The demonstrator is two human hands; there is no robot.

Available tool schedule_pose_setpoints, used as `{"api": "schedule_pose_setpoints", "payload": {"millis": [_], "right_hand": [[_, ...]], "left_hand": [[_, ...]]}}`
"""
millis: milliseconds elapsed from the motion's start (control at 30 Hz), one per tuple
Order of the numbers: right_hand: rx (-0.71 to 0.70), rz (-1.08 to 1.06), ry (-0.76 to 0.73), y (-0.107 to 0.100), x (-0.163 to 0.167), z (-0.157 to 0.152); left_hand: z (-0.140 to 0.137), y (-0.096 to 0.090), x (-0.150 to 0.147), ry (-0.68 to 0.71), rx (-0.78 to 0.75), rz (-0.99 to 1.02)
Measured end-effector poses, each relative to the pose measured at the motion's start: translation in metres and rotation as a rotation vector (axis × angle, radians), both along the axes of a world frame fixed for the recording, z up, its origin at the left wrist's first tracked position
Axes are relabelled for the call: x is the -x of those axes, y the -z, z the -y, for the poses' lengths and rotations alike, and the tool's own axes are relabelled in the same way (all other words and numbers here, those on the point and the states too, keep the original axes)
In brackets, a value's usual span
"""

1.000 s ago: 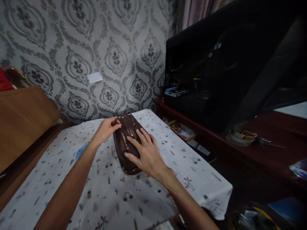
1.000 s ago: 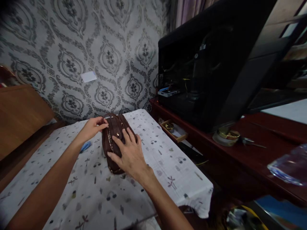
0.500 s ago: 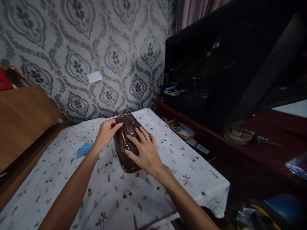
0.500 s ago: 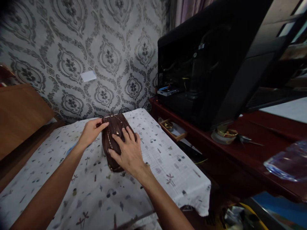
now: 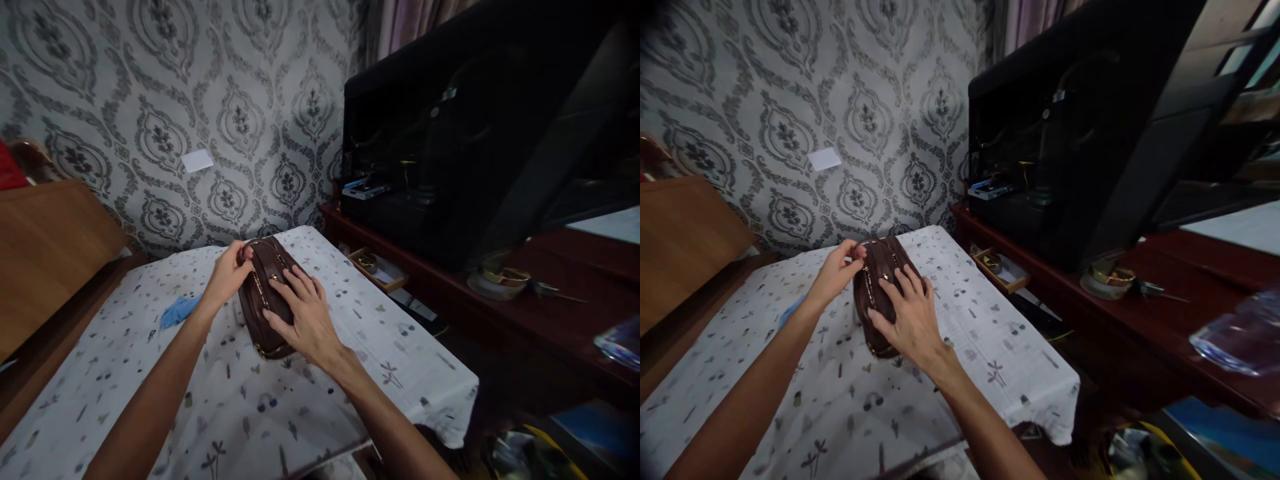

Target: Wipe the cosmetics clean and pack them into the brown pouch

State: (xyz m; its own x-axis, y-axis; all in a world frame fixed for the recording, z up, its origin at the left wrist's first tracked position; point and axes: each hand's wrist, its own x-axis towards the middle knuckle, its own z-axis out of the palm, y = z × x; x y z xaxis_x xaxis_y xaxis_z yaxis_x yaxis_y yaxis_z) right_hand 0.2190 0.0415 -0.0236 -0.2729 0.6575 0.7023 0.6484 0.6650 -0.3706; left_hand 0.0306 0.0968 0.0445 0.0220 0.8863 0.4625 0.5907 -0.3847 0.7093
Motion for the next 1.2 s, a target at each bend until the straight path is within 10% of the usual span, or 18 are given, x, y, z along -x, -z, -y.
{"api": "schedule_pose_setpoints", "payload": {"millis": [600,1200], "right_hand": [[-0.126,-0.250,0.016,0.023,-0.002,0.006],[-0.056,-0.169,0.038,0.025,-0.002,0.004]], "left_hand": [[-0.051,-0.014,-0.044,-0.047,0.069,-0.374],[-0.041,-0.005,-0.038,0.029,-0.020,-0.162]]}}
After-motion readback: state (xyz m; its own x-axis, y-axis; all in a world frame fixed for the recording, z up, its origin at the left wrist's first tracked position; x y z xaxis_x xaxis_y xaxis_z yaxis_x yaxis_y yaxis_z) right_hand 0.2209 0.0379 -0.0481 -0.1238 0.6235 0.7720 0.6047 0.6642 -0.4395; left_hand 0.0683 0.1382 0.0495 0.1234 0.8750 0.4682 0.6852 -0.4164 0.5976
